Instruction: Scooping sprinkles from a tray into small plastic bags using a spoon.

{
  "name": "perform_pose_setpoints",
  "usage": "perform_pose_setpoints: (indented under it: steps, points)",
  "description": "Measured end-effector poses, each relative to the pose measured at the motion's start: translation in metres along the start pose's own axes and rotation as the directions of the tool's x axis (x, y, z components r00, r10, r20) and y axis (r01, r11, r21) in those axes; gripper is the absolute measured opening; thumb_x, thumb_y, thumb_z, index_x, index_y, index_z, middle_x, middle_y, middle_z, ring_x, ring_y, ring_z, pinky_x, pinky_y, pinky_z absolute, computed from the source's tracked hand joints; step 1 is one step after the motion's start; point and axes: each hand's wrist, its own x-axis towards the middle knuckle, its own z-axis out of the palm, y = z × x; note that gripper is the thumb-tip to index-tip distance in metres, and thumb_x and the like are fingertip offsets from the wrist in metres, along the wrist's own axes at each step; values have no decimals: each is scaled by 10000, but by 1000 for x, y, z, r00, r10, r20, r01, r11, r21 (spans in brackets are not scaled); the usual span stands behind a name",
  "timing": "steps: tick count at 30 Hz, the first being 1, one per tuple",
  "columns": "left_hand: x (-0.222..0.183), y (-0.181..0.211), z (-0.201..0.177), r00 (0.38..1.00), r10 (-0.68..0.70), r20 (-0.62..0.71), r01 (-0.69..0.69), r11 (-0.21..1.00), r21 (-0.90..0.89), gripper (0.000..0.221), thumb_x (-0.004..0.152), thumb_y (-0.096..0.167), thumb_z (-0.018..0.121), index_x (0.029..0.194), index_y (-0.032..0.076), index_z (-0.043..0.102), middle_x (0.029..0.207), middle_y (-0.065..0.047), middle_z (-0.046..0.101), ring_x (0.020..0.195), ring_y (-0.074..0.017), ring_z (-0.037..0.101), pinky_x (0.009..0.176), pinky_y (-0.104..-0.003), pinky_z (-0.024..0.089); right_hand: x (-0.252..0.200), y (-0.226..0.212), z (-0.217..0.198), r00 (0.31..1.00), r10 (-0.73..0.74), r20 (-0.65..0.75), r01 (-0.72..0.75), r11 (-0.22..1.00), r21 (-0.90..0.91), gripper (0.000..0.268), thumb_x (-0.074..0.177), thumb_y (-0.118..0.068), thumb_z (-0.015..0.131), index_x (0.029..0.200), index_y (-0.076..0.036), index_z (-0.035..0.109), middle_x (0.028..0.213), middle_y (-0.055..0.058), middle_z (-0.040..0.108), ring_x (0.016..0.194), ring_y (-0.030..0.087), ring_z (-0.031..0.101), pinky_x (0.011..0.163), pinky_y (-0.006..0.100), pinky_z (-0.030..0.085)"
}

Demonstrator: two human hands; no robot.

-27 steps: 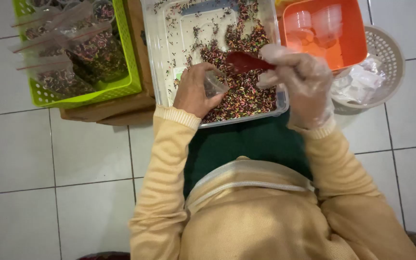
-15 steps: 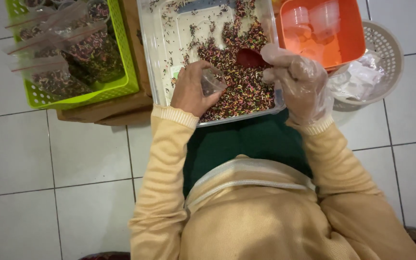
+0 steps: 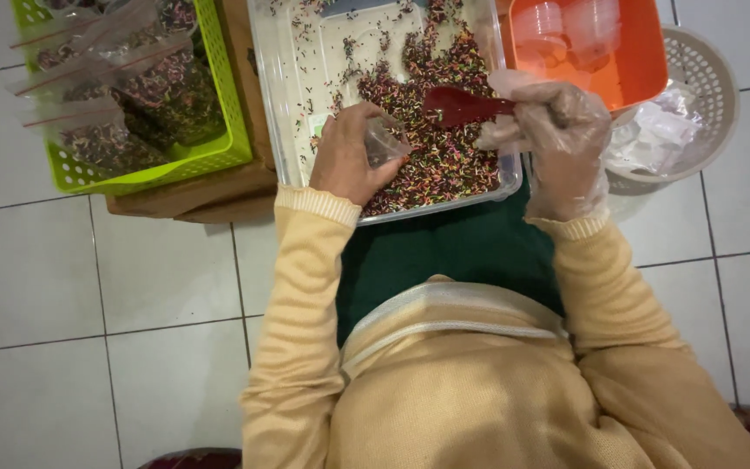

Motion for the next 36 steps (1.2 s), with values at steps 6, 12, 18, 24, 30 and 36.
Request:
perform_pose_setpoints:
  steps: [6,12,18,24,30,36]
  points:
    - [0,-1,1,999,-26,30,27,1000,-8,668,748,309,943,1238,107,535,1179,-145,654,1047,-341,601,883,-474,494,8,-10,13,798,-525,296,602,709,-366,80,1087,142,601,1147,100,635,819,132,762,813,226,786,614,297,555]
    - [0,12,-9,997,-61,51,62,998,-12,593,758,283,931,1190,149,548,1124,-124,677,1023,-316,621,903,-469,500,22,11,10,822,-514,246,568,714,-408,80,1087,160,562,1138,130,616,858,207,757,869,291,794,700,350,640]
    - [0,6,-4,1000,-3,7,3,1000,-17,582,763,302,934,1178,143,558,1126,-118,654,1003,-311,601,870,-448,480,39,94,-8,859,-430,279,443,896,17,149,1034,-149,666,1091,-12,669,1090,84,734,985,101,711,1147,252,514]
    - [0,3,-3,1000,25,0,-25,1000,-12,625,770,330,934,1204,120,536,1128,-116,675,1006,-315,638,929,-482,475,20,9,5,909,-362,208,394,909,-138,157,1063,236,481,1122,152,600,1146,344,696,817,302,757,699,306,648]
    - [-3,0,1,999,-25,31,25,1000,-9,640,755,301,931,1228,154,525,1157,-115,647,1033,-325,591,879,-458,477,11,1,0,980,-183,73,192,970,-151,130,1062,167,497,1054,98,607,815,248,714,808,310,784,649,301,620]
    - [-2,-1,2,1000,-13,17,14,1000,-8,662,758,322,933,1231,133,510,1116,-115,679,1002,-319,632,924,-482,464,12,2,4,714,-627,313,681,516,-520,109,1125,-78,647,1166,22,661,873,42,800,651,110,657,544,282,481]
